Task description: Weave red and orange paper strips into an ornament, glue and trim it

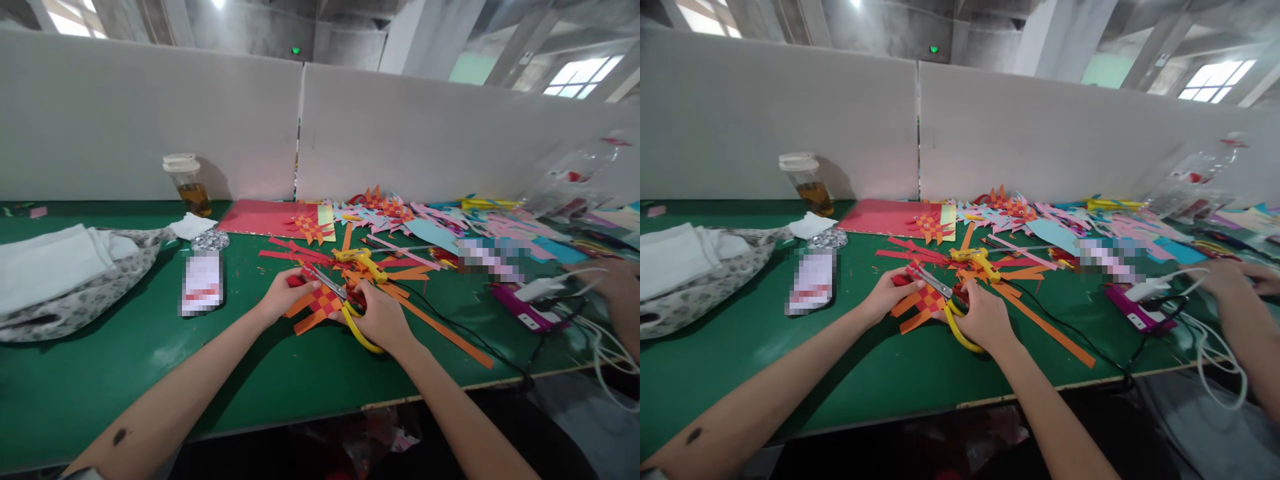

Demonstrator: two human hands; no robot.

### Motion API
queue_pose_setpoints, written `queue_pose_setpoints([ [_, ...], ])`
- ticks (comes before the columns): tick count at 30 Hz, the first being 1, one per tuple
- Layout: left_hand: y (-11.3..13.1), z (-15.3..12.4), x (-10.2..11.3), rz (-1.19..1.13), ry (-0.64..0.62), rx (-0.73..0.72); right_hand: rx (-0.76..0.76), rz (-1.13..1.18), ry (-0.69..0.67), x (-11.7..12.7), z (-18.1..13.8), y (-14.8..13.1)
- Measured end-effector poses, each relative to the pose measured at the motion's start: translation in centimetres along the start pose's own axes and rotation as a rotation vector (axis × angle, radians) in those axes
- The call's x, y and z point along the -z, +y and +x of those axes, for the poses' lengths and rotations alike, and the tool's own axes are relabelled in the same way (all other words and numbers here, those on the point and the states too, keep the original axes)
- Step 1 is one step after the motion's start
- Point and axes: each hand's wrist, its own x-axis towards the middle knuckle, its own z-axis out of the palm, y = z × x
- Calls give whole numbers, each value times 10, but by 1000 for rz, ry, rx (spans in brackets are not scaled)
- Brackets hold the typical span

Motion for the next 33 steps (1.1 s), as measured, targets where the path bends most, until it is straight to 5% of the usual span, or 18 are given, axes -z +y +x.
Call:
queue_pose_setpoints([
  [21, 3, -3, -5, -42, 97, -38, -92, -33, 30, -2, -1, -8],
  [33, 6, -6, -9, -111, 52, -21, -118, -34, 29, 0, -4, -16],
])
